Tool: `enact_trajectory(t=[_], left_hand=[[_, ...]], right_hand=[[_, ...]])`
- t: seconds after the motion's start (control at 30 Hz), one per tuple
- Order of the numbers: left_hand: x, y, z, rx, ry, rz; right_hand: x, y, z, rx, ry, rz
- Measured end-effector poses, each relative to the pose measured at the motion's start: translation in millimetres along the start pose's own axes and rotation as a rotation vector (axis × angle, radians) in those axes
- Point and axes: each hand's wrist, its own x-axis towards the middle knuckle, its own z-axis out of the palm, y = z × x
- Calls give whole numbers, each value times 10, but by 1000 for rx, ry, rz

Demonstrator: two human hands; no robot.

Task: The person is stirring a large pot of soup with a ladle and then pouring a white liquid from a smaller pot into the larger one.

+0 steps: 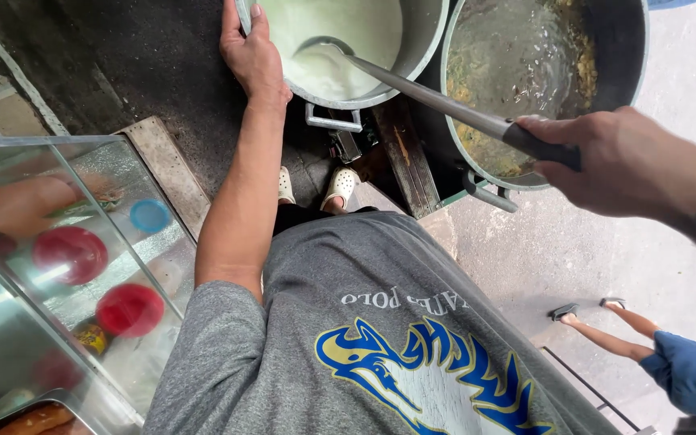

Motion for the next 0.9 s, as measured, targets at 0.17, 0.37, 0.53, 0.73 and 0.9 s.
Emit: enact_trajectory(t=[0.17, 0.37, 0.53, 0.73, 0.9], left_hand=[[-9, 35, 23, 0, 7, 6], [5, -17, 17, 13, 12, 11], [57, -150, 2, -17, -4, 71], [12, -51, -10, -51, -2, 19], [72, -160, -8, -62, 23, 55]], right_hand=[[-96, 107, -52, -415, 38, 135], [53, 438, 128, -562, 186, 41], [33, 307, 10, -270, 77, -1], [88, 29, 124, 62, 178, -178], [214, -287, 126, 91, 134, -71]])
